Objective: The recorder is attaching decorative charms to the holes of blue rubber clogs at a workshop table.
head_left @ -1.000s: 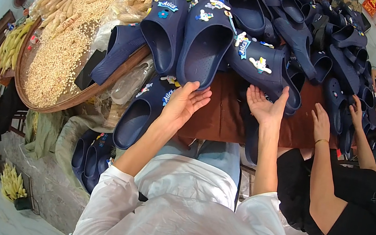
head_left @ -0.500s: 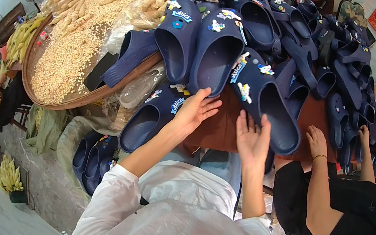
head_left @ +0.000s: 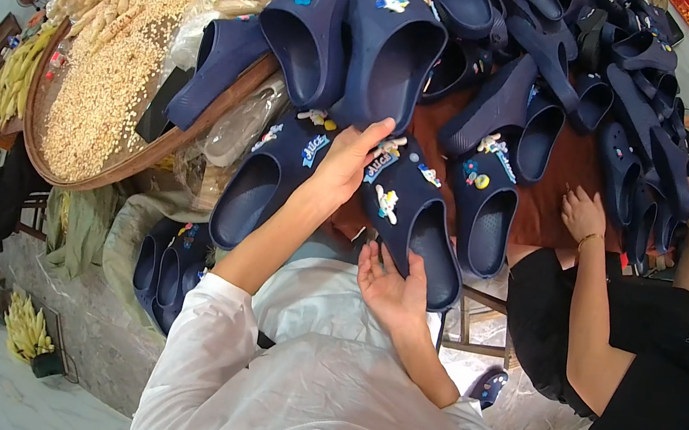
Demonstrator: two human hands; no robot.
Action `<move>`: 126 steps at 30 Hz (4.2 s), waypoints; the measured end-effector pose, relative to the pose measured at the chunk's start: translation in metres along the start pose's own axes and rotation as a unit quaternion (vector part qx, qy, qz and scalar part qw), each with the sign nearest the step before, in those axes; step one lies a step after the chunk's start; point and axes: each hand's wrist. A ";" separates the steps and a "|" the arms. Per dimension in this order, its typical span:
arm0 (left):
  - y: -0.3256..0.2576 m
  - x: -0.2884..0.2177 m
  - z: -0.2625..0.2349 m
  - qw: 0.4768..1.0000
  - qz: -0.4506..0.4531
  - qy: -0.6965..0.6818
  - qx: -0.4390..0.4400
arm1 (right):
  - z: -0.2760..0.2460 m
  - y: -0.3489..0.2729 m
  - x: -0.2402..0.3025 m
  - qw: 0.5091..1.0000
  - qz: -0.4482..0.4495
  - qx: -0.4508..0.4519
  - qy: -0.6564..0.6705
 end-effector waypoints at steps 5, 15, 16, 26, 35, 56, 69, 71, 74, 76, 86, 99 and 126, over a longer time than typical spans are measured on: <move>-0.011 -0.001 0.010 1.000 0.004 0.007 0.009 | 0.003 0.027 -0.008 0.997 0.062 0.052 0.009; -0.021 -0.005 0.019 0.996 0.069 0.045 0.037 | 0.002 0.021 -0.009 0.975 0.102 0.141 -0.138; -0.021 -0.005 0.020 0.994 0.082 0.051 0.041 | -0.001 0.017 -0.006 0.958 0.089 0.158 -0.221; -0.024 -0.016 0.015 0.996 0.070 0.046 0.040 | 0.030 -0.014 0.018 0.727 -0.255 0.221 -0.598; -0.029 -0.043 0.019 0.982 0.143 0.106 0.055 | 0.038 -0.001 0.038 0.678 -0.332 0.212 -0.620; 0.077 -0.067 0.029 0.984 0.015 -0.174 -0.026 | 0.049 0.008 0.044 0.568 -0.418 0.201 -0.680; 0.025 -0.046 0.010 0.995 0.052 -0.088 0.002 | 0.069 0.035 0.053 0.371 -0.565 0.108 -0.729; -0.015 -0.024 0.020 0.987 0.148 -0.026 -0.048 | 0.062 0.037 0.065 0.391 -0.562 0.124 -0.718; -0.043 0.016 0.002 0.928 0.300 0.182 -0.126 | 0.060 0.039 0.067 0.462 -0.528 0.154 -0.696; -0.047 0.029 -0.008 0.827 0.377 0.381 -0.170 | 0.062 0.035 0.066 0.517 -0.497 0.150 -0.681; 0.002 0.019 -0.022 0.692 0.436 0.563 -0.122 | 0.073 0.022 0.045 0.314 -0.530 0.120 -0.778; -0.110 0.045 -0.007 0.866 0.352 0.353 -0.048 | 0.080 0.061 0.085 0.447 -0.507 0.171 -0.717; -0.066 0.079 0.031 0.955 -0.030 -0.295 -0.012 | 0.167 0.083 0.076 0.132 -0.504 0.249 -0.816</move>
Point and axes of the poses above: each hand's wrist, its own y-axis towards the middle knuckle, its own z-axis out of the palm, x = y × z, and after that the axes turned 4 degrees about -z, right-handed
